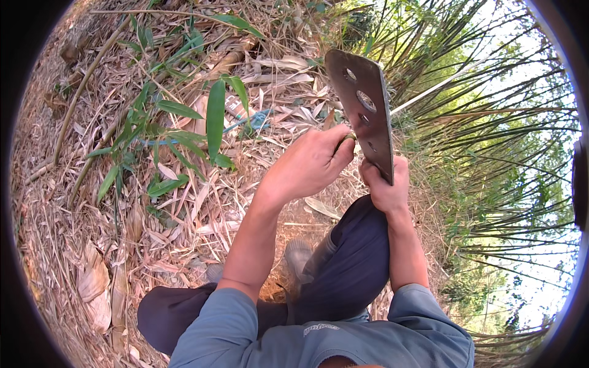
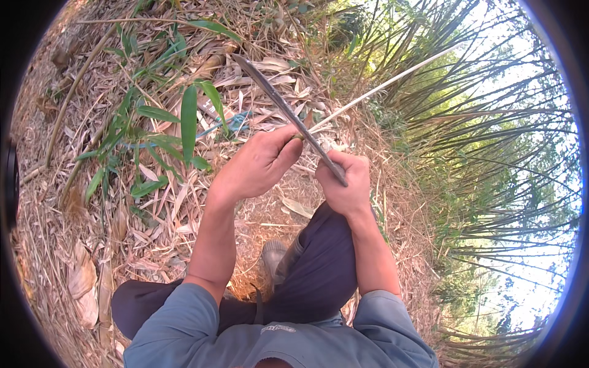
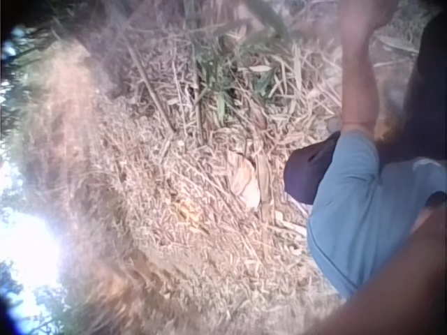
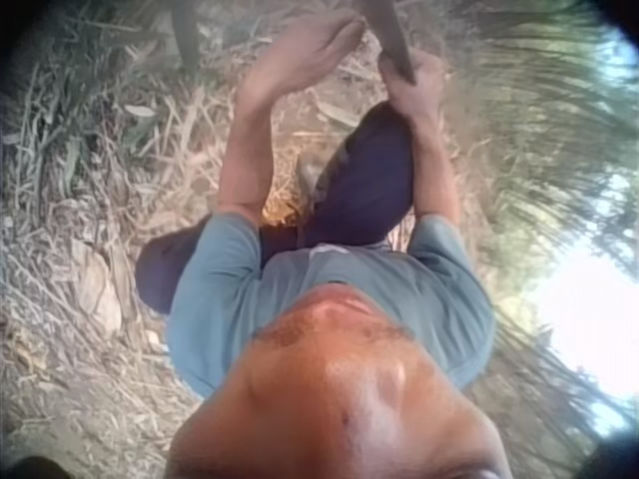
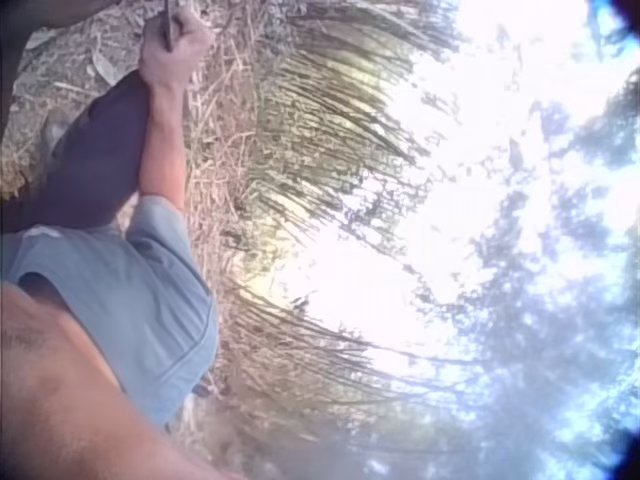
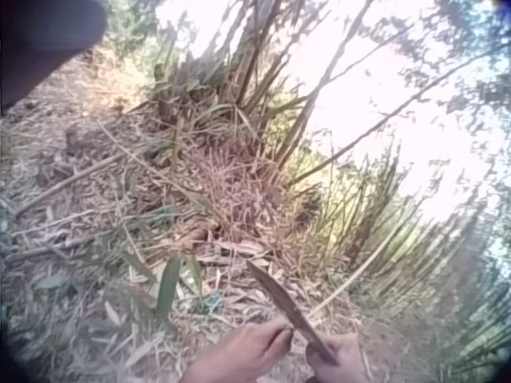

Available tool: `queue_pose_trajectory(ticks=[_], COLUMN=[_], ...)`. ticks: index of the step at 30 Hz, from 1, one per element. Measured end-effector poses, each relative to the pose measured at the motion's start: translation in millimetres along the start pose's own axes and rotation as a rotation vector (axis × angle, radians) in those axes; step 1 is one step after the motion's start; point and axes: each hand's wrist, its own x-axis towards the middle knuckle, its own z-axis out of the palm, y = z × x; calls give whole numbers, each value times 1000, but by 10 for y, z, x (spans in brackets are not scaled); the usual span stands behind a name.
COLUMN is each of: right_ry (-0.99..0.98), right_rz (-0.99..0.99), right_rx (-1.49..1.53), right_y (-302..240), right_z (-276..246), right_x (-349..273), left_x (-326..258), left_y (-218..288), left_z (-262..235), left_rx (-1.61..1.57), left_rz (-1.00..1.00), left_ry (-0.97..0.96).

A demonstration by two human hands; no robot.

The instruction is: The person sits on the ground in a bamboo grove and uses a large knife to strip the outer layers and leaves from a bamboo stalk. They repeatedly scrape the stalk to remove the green skin, revealing the pale inner wood, and break off smaller pieces of the processed bamboo.

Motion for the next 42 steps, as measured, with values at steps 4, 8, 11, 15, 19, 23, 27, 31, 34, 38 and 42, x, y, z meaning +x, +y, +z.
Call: queue_pose_trajectory(ticks=[4,8,11,15,19,23,27,31,34,38,42], right_ry=[5,41,49,50,20,-18,-51,-79,-109,-91,-110], right_rz=[13,-2,19,53,108,182,267,296,314,279,281], right_rx=[-10,-103,-174,-229,-316,-389,-456,-567,-624,-628,-648], right_y=[-31,-33,-90,-139,-148,-150,-124,-62,-108,-12,35], right_z=[1,37,75,119,122,131,139,159,164,185,175], right_x=[-1,-11,12,58,123,202,240,262,305,301,323], left_x=[8,-6,12,32,59,95,108,114,103,84,87], left_y=[14,8,-38,-130,-180,-252,-426,-564,-679,-733,-662], left_z=[-5,45,95,136,175,220,308,407,446,524,554], left_rx=[42,160,240,371,461,524,513,529,600,608,615], left_rz=[-4,-12,28,4,-81,-159,-155,-153,-102,-138,-189], left_ry=[-1,80,149,189,191,185,191,225,246,264,266])
